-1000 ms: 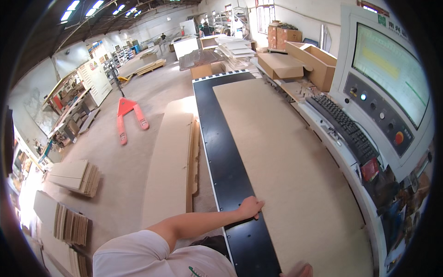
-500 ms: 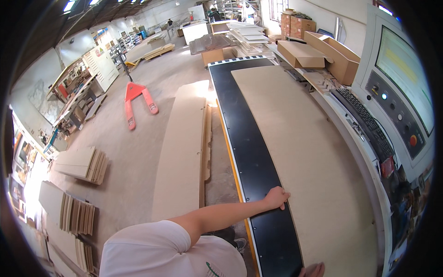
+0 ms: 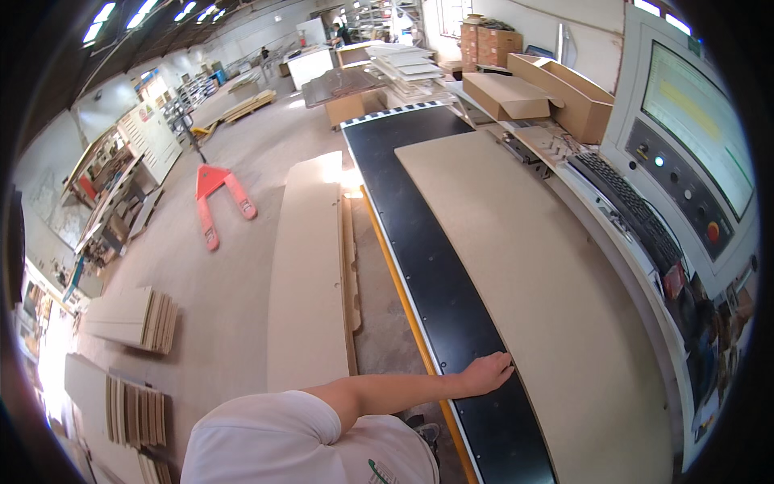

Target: The person repeatedly picks up large rectangular wood panels from a stack, places them on a CNC machine table, and uses a yellow air gun to blow dust off the table surface. The person then removes the panels and returns them to the stack, repeating the cycle.

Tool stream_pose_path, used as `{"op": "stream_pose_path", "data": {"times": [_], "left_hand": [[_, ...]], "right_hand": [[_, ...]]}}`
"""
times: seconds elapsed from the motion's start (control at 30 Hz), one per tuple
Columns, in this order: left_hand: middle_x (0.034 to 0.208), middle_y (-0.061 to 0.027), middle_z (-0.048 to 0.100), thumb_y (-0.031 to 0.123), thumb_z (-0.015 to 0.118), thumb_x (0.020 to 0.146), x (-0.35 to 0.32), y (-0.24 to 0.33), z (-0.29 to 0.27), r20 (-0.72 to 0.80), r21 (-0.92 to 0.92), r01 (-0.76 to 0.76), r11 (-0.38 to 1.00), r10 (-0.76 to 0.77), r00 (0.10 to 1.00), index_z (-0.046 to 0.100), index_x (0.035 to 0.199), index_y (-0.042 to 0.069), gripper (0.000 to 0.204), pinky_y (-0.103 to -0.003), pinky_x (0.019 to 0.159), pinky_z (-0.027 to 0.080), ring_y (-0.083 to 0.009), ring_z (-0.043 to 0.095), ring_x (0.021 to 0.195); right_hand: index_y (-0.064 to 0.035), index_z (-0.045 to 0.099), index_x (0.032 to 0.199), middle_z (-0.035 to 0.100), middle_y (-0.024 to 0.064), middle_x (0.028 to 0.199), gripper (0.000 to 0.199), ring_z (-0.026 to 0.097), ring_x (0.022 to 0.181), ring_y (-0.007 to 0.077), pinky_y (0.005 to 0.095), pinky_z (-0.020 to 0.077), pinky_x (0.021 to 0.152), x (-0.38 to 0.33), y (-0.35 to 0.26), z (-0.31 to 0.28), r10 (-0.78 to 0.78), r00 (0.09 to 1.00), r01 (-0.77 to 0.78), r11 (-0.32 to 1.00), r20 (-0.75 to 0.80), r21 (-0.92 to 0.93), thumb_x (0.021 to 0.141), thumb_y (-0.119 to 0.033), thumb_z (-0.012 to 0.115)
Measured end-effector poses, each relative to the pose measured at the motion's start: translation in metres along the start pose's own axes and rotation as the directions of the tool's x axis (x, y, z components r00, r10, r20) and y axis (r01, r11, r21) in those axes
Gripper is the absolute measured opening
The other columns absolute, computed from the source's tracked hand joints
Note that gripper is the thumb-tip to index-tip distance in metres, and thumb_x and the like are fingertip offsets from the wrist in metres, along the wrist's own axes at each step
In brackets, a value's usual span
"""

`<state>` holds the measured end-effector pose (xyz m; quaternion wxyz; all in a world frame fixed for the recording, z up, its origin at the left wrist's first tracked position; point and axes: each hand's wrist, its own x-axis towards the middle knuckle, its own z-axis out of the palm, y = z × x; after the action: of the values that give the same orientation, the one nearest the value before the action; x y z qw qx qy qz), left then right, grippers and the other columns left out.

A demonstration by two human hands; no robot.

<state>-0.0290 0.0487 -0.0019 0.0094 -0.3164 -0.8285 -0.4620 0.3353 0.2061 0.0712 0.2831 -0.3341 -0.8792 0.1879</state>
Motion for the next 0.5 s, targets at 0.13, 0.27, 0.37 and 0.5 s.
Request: {"op": "stream_pose_path", "data": {"times": [0.13,0.27,0.37,0.5], "left_hand": [[0.114,-0.022,0.047,0.025,0.062,0.093,0.0,-0.009,-0.013,0.191,0.165,-0.344,0.924,0.312,0.931,0.046,0.111,-0.001,0.035,-0.04,0.053,0.056,-0.037,0.065,0.067],[0.117,-0.0217,0.047,0.031,0.067,0.089,0.017,-0.022,-0.028,0.278,0.219,-0.469,0.856,0.406,0.87,0.046,0.112,0.0,0.044,-0.041,0.057,0.056,-0.0351,0.065,0.068],[0.12,-0.0218,0.047,0.034,0.069,0.087,0.028,-0.026,-0.031,0.3,0.222,-0.513,0.829,0.443,0.845,0.046,0.113,0.0,0.049,-0.041,0.058,0.057,-0.0345,0.066,0.069],[0.117,-0.0243,0.046,0.035,0.069,0.087,0.032,-0.028,-0.032,0.328,0.168,-0.524,0.835,0.454,0.829,0.045,0.112,-0.001,0.05,-0.042,0.059,0.057,-0.0363,0.066,0.07]], "right_hand": [[0.0036,0.061,0.115,0.061,0.0198,0.114,0.042,0.062,0.097,0.0327,0.0415,0.0509,0.081,0.01,-0.047,0.009,0.04,0.985,-0.064,0.988,0.168,0.14,0.1,-0.035,0.056],[0.0033,0.061,0.115,0.061,0.0193,0.113,0.042,0.062,0.096,0.0312,0.0395,0.0513,0.08,0.01,-0.074,0.011,0.079,0.956,-0.139,0.97,0.284,0.198,0.1,-0.036,0.056],[0.0032,0.061,0.116,0.062,0.0189,0.112,0.043,0.063,0.096,0.0301,0.038,0.0515,0.079,0.007,-0.085,0.01,0.118,0.929,-0.204,0.954,0.351,0.22,0.1,-0.036,0.055],[0.003,0.061,0.116,0.062,0.0184,0.111,0.043,0.063,0.095,0.0286,0.0359,0.0518,0.078,0.003,-0.098,0.005,0.179,0.884,-0.306,0.92,0.433,0.244,0.1,-0.036,0.055]]}}
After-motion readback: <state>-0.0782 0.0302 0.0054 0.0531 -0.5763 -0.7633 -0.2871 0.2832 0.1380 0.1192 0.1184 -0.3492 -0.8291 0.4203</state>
